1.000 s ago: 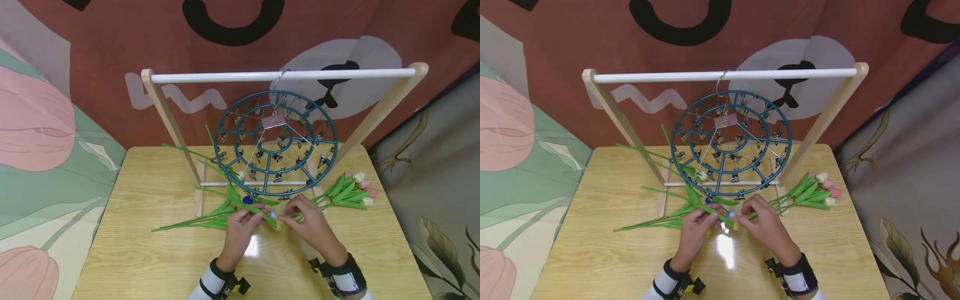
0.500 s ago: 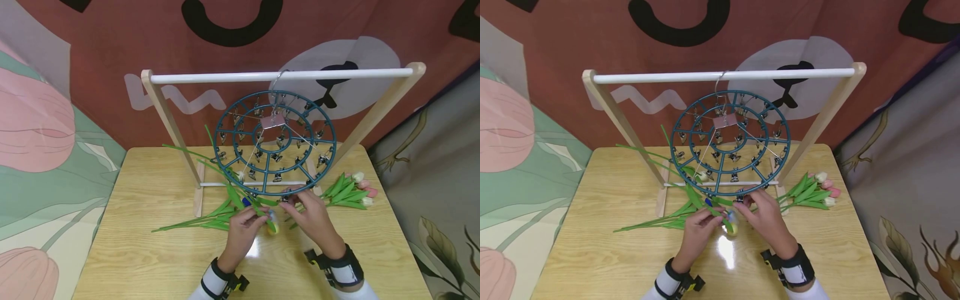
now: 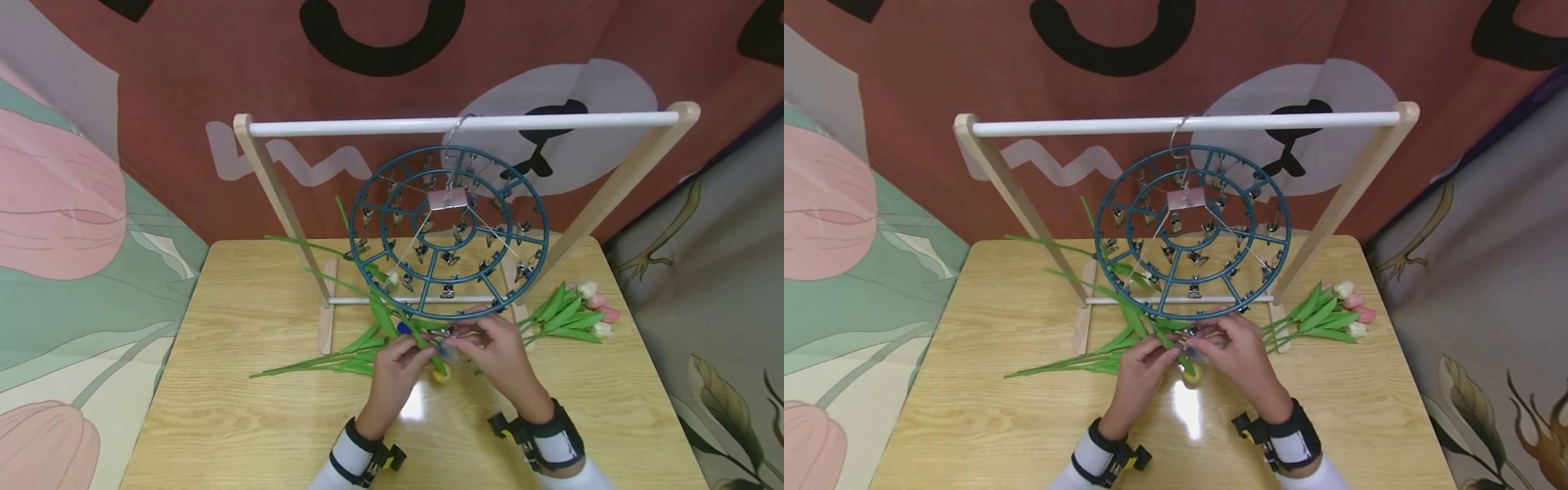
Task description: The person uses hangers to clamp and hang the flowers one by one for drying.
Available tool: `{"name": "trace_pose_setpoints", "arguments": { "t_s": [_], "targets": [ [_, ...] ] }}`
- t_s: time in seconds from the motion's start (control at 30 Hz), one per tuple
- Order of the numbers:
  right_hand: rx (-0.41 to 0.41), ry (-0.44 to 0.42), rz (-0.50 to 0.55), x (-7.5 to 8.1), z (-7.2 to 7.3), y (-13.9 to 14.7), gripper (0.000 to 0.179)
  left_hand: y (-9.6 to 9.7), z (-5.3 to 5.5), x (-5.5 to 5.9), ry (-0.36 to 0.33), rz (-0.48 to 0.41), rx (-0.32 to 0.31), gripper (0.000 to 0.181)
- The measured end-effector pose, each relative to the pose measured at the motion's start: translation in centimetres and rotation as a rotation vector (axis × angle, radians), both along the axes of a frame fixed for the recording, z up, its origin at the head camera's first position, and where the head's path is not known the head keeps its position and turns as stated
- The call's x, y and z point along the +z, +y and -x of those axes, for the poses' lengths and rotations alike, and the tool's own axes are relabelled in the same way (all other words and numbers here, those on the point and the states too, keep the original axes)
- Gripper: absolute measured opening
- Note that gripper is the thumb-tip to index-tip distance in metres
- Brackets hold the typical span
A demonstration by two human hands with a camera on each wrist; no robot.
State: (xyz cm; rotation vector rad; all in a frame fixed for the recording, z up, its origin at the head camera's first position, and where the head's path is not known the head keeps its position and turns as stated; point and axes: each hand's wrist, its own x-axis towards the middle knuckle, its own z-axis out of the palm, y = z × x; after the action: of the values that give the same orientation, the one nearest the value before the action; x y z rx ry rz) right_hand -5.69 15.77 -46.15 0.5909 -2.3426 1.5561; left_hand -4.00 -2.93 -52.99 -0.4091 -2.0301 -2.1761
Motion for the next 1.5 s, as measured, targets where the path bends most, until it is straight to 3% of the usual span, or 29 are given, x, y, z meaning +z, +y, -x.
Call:
{"name": "trace_pose_setpoints", "arguments": {
  "t_s": [0.17,0.33,0.6,1.03,1.3,1.5],
  "targets": [
    [-0.023,0.039,0.082,-0.7,-0.1,-0.9,0.03,0.0,0.1,-0.2,-0.02,0.062,0.036,0.006],
    [-0.017,0.057,0.164,-1.1,-0.1,-1.5,0.031,0.0,0.1,-0.5,-0.045,0.036,0.0,0.007],
    [-0.001,0.025,0.196,-1.1,0.1,-1.8,0.029,0.1,0.0,-0.6,-0.057,0.023,-0.033,0.006],
    [0.027,0.045,0.238,-1.0,0.3,-2.2,0.027,0.6,-0.1,-0.8,-0.059,-0.021,-0.065,0.002],
    [0.074,0.041,0.304,-1.4,0.4,-2.0,0.028,0.7,0.0,-0.8,-0.064,0.01,-0.046,0.007],
    [0.038,0.09,0.239,-1.3,0.6,-2.0,0.029,0.6,0.0,-0.8,-0.05,0.058,-0.04,0.005]
  ]
}}
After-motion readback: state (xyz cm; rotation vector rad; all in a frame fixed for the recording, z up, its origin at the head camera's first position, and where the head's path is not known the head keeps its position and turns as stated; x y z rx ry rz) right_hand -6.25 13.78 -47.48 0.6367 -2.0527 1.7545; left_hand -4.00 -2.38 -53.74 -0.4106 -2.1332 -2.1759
